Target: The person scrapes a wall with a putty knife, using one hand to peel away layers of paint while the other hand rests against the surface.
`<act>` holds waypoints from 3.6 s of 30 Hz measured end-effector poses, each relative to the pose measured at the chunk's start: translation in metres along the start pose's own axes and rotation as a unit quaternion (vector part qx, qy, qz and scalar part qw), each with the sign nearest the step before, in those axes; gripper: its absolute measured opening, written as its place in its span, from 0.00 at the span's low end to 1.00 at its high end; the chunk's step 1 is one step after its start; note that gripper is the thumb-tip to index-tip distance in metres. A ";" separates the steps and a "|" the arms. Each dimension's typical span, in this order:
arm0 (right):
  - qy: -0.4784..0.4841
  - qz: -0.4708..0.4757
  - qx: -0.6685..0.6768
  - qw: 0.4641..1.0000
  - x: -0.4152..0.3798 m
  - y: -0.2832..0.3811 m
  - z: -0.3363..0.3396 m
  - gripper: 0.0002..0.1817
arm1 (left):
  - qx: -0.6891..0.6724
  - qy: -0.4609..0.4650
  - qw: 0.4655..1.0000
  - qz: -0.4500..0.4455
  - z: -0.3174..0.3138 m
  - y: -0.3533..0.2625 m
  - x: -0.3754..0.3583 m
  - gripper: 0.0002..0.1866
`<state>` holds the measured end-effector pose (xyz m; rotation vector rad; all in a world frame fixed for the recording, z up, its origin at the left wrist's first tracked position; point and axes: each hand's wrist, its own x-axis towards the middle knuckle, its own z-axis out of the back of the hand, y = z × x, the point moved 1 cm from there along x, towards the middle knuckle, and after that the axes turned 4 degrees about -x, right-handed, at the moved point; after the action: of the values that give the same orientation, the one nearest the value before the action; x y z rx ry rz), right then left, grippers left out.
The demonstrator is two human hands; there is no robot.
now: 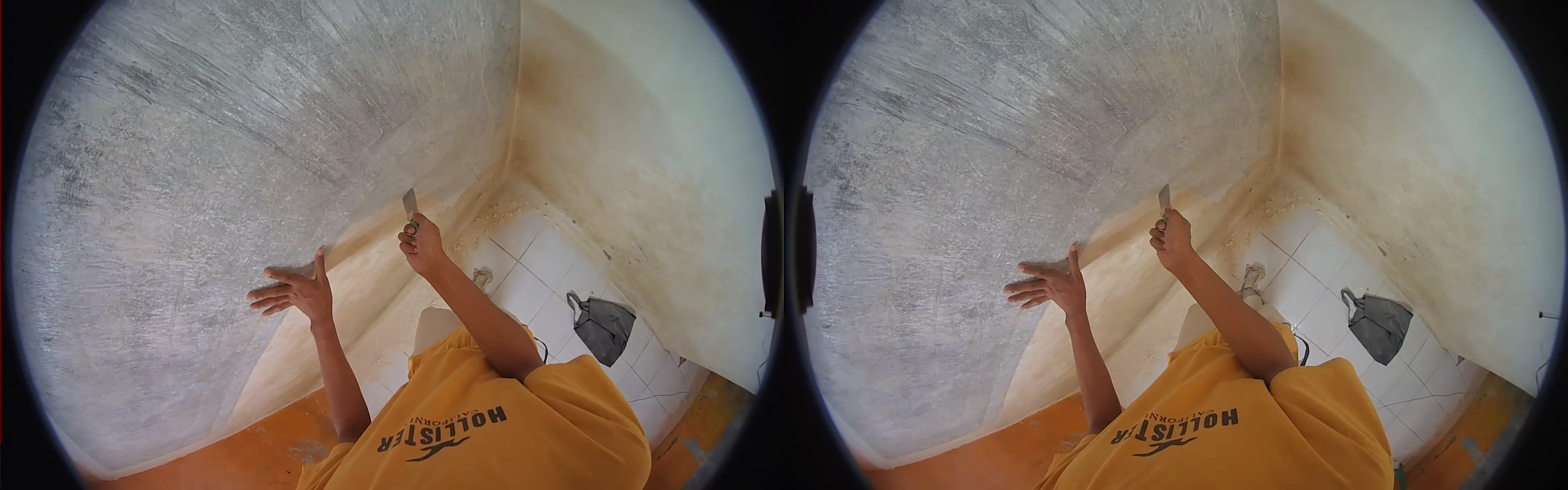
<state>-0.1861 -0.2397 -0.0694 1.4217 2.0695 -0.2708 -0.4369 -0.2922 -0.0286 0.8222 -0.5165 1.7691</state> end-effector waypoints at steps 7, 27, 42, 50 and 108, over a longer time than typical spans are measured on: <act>-0.008 0.017 -0.013 1.000 0.018 -0.002 0.017 0.08 | 0.004 0.001 1.000 -0.001 0.000 0.001 -0.001 0.73; 0.004 -0.004 0.028 1.000 0.007 0.001 0.000 0.07 | 0.009 -0.006 1.000 -0.005 0.000 -0.001 -0.001 0.74; -0.039 0.018 -0.013 0.999 0.008 -0.003 -0.003 0.10 | -0.003 -0.004 1.000 0.000 -0.001 -0.003 0.001 0.74; -0.016 0.041 -0.018 0.999 0.015 -0.010 0.001 0.07 | -0.011 0.006 1.000 0.003 0.002 0.000 -0.001 0.74; -0.044 0.052 -0.091 0.993 -0.041 -0.069 -0.051 0.13 | 0.008 0.009 1.000 0.014 0.004 -0.004 0.000 0.74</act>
<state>-0.2566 -0.2746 -0.0163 1.3769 1.8900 -0.0968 -0.4322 -0.2937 -0.0262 0.8145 -0.5043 1.8060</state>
